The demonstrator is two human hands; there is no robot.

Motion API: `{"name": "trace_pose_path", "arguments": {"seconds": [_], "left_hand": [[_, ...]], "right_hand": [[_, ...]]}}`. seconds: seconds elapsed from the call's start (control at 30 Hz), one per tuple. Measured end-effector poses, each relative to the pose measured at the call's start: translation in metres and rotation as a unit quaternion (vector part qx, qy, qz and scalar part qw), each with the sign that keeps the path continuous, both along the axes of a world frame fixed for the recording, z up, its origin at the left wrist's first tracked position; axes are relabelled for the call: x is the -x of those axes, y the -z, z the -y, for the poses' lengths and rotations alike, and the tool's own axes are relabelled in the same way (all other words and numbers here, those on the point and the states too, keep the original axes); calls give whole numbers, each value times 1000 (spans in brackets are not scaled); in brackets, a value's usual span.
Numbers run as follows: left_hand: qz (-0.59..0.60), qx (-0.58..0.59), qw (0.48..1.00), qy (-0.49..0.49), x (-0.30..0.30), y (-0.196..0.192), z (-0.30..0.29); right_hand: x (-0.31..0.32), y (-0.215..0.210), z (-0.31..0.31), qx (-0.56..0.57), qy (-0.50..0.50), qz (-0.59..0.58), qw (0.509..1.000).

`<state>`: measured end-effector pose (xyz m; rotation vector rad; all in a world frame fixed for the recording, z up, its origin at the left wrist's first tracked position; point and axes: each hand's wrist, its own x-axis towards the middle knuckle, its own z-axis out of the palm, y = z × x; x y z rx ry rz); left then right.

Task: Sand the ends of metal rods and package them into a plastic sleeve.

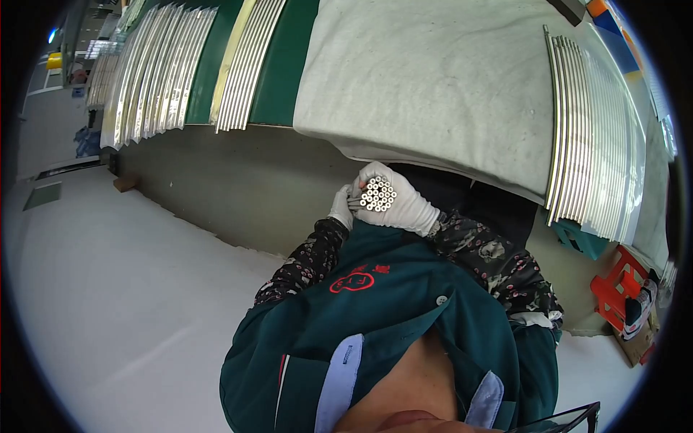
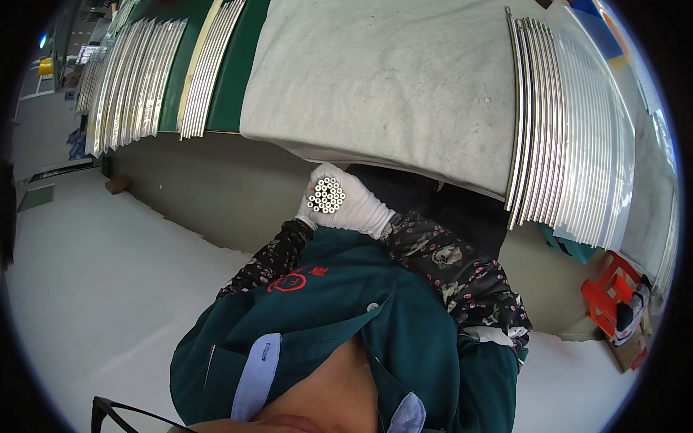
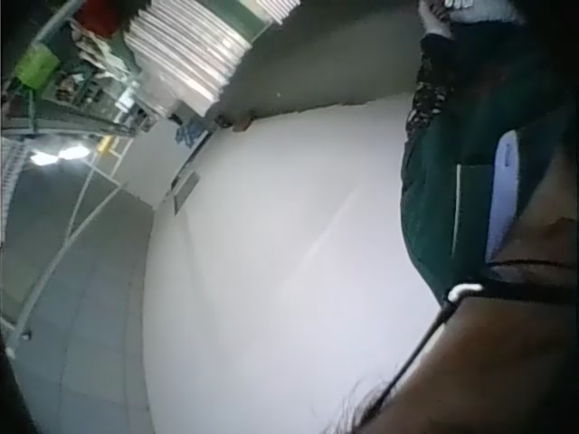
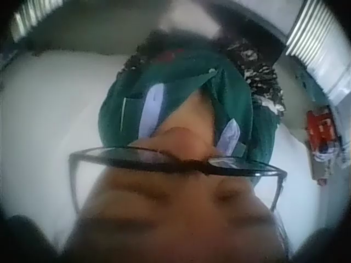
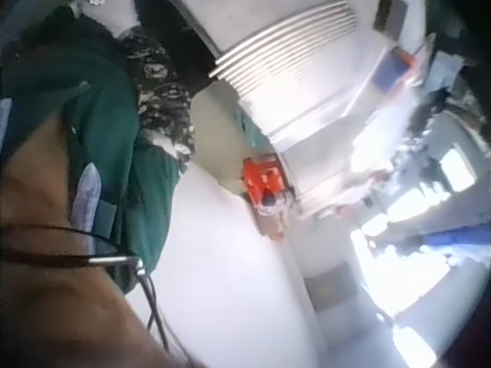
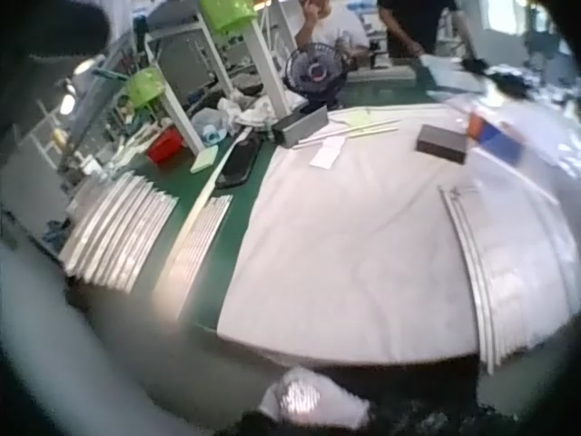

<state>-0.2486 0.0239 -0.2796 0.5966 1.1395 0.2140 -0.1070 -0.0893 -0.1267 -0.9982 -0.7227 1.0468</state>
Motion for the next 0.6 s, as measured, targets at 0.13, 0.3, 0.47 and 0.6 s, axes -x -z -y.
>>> {"name": "trace_pose_path", "arguments": {"seconds": [0.13,0.3,0.47,0.6], "left_hand": [[-29,-29,999,-4,-1,-5,4],[-10,15,1000,1,3,-3,0],[57,81,995,14,12,10,-7],[266,242,932,36,33,36,-19]], "right_hand": [[-1,-2,1,0,6,30,1000],[-2,-1,2,12,-2,17,1000],[-2,-1,2,1,-13,23,1000],[0,-4,2,1,-22,15,1000]]}}
